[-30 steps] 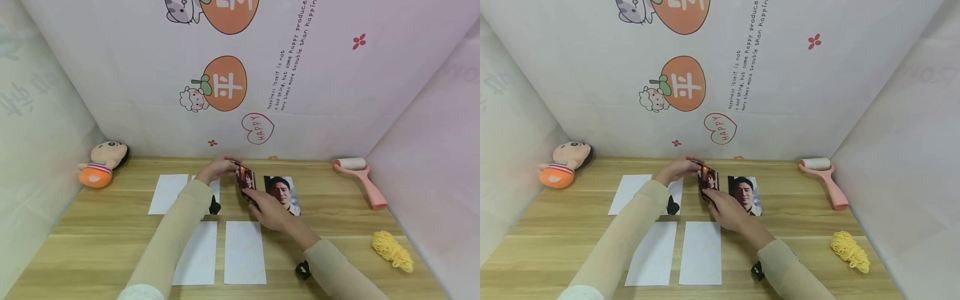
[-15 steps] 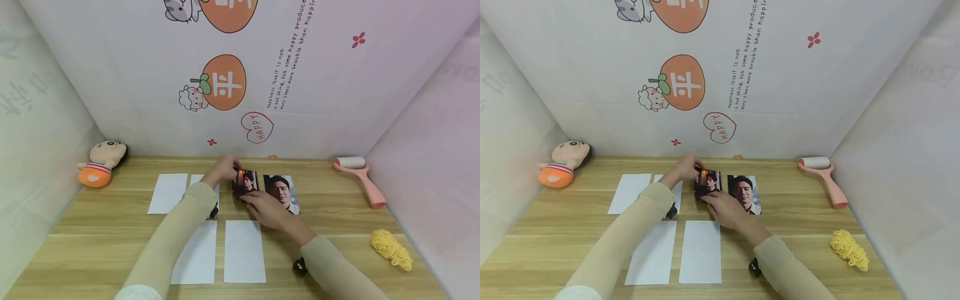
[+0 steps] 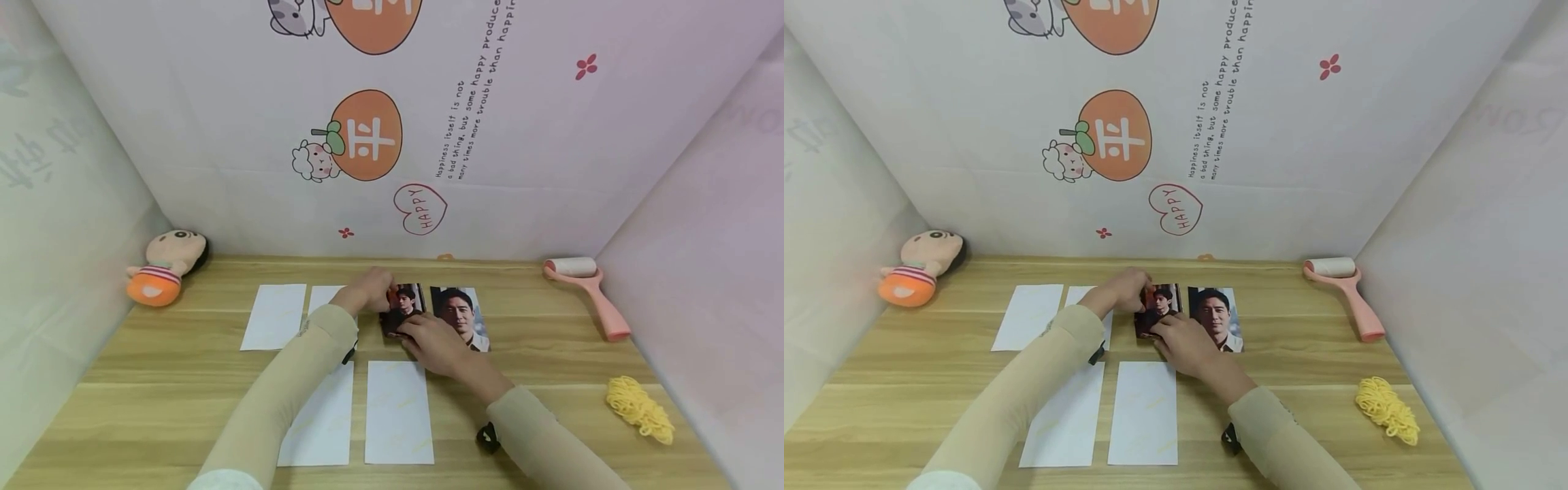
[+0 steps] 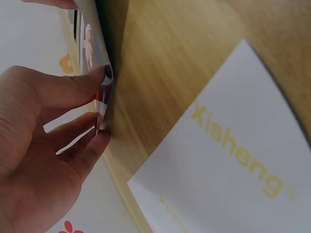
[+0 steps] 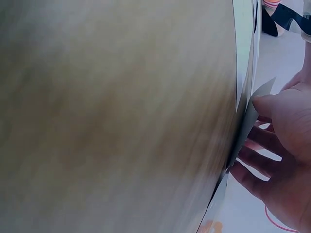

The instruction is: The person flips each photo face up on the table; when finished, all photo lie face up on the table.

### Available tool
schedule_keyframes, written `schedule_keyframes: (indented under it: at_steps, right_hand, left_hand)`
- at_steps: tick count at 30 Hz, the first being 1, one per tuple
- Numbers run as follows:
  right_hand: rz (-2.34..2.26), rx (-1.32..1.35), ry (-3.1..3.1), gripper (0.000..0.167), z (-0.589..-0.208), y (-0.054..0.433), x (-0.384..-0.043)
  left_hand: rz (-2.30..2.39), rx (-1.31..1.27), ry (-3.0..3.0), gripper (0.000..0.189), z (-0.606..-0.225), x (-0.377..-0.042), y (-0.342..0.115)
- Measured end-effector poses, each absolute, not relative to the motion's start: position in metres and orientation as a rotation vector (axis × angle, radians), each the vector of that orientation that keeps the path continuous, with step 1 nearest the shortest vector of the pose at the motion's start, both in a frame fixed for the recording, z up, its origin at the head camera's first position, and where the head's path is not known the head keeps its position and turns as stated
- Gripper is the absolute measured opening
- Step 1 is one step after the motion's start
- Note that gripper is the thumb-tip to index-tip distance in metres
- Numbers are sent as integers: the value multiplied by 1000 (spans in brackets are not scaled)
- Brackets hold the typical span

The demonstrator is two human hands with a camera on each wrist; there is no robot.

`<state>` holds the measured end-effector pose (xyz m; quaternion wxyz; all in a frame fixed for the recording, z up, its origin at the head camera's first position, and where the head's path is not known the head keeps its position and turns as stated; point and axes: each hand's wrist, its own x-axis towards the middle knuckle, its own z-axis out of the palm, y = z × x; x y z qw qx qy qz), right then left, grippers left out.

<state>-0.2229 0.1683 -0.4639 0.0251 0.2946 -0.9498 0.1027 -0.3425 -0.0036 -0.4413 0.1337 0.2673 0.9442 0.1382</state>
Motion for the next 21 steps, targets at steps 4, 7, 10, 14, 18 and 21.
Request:
schedule_keyframes:
  at_steps: [4, 7, 10, 14, 18, 21]
  right_hand:
    - [264, 920, -2903, 24, -465, 167, -223]
    - [238, 926, -2885, 24, -466, 167, -224]
    - [235, 933, -2882, 23, -467, 167, -224]
    - [245, 940, -2891, 23, -467, 166, -225]
    - [265, 933, -2915, 23, -466, 166, -225]
    - [271, 933, -2930, 24, -465, 166, -225]
  left_hand:
    - [390, 770, 2741, 49, -443, -341, -5]
    - [373, 775, 2735, 53, -443, -341, -6]
    - [367, 773, 2724, 55, -442, -340, -7]
    - [377, 769, 2706, 58, -441, -339, -9]
    - [388, 759, 2682, 61, -441, -340, -10]
    - [390, 756, 2671, 63, -442, -341, -11]
